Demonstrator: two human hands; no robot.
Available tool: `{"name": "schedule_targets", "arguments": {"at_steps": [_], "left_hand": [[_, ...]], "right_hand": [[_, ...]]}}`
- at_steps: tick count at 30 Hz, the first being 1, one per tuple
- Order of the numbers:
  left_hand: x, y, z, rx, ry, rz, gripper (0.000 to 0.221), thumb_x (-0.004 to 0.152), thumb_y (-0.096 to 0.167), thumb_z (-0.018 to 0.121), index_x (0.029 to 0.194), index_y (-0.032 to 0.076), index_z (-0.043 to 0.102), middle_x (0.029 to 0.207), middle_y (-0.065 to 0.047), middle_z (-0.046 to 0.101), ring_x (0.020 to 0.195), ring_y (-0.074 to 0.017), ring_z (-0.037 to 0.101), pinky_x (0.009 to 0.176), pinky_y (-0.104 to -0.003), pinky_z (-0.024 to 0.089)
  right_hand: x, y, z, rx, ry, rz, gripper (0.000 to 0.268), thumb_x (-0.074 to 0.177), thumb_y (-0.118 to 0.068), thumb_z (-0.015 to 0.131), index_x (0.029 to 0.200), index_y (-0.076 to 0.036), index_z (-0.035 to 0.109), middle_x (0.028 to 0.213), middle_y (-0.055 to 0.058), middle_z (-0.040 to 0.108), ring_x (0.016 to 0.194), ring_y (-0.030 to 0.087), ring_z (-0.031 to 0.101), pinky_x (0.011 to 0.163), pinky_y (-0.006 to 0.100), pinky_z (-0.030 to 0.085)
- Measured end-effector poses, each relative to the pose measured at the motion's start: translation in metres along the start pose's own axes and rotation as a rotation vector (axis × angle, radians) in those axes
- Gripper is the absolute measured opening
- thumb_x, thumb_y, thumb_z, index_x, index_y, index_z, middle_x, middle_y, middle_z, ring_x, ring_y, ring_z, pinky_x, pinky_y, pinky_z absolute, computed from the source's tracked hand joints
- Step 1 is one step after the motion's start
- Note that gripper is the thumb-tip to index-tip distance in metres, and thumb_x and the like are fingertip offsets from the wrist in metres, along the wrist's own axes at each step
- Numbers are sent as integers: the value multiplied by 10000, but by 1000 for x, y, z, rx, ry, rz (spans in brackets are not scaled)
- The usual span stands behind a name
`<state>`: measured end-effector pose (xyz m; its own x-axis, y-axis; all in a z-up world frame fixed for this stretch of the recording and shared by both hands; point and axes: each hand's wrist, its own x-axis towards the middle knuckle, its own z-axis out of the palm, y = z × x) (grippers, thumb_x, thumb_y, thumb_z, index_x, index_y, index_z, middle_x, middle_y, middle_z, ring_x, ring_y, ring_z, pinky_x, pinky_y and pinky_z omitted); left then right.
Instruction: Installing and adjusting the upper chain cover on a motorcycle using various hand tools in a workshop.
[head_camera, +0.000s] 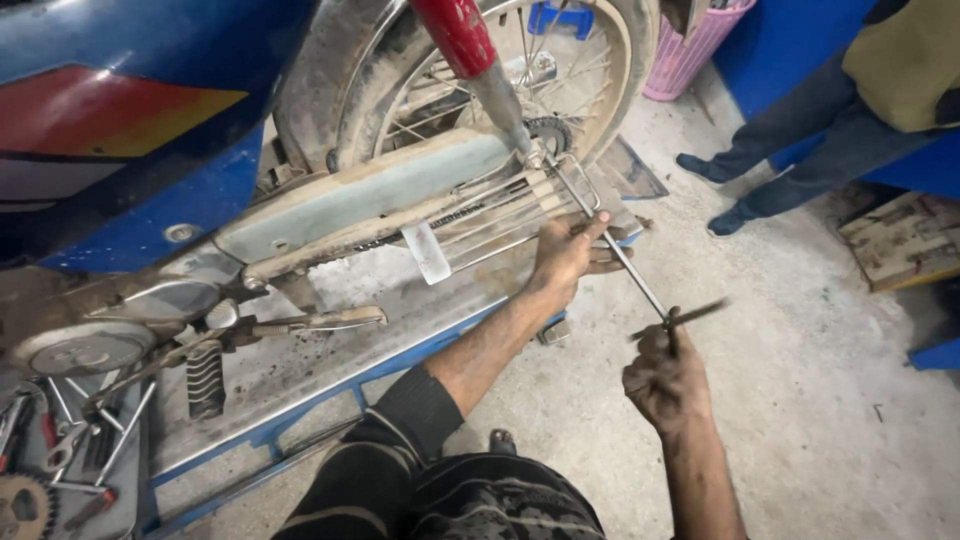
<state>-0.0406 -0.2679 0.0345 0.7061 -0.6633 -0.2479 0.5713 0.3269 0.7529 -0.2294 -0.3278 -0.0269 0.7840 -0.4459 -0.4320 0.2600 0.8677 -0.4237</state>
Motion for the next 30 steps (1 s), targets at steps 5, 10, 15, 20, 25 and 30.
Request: {"name": "schedule_targets", "arguments": {"at_steps": [5,10,15,20,25,30], "left_hand": [[-5,6,1,19,21,18,336,967,198,618,1097,-109,573,943,-327,666,714,-534,653,533,-536,593],[-2,0,0,35,30,9,310,968,205,618,1078,-84,589,932,-313,679,707,-520,663,540,-531,599],[3,-3,-1,29,46,17,257,966,203,620,1028,-46,614,889,-285,694,682,-491,678,523,-509,611],[1,-7,0,50,80,29,266,960,218,632,1009,-43,620,883,-268,701,685,-468,691,529,-499,612],[2,-1,3,77,94,48,352,936,208,659,1073,-109,588,925,-319,682,681,-504,672,516,-509,612],[0,-3,3,79,100,85,382,940,207,656,1117,-121,572,935,-317,672,683,-490,678,529,-504,613]], "right_hand": [[-26,2,-5,-1850,554,-1323,123,1013,-167,727,1134,-146,717,876,-8,704,645,152,674,475,253,486],[-20,1,19,-1717,447,-850,368,1009,-397,517,921,-121,745,777,70,712,689,224,707,640,351,506],[-21,7,36,-573,185,-253,672,1069,-586,328,831,-40,638,532,75,440,358,118,328,330,202,215],[-23,-6,-3,-1882,431,-1550,448,818,-46,827,1228,-44,648,1133,139,589,1086,340,598,913,421,497],[-6,-14,8,-1950,103,-1600,396,914,-313,749,1204,-58,664,1139,142,658,1133,349,634,1076,506,381],[0,-18,-3,-1841,160,-1396,240,994,-360,688,1071,-138,738,877,34,717,850,286,705,753,398,547]]}}
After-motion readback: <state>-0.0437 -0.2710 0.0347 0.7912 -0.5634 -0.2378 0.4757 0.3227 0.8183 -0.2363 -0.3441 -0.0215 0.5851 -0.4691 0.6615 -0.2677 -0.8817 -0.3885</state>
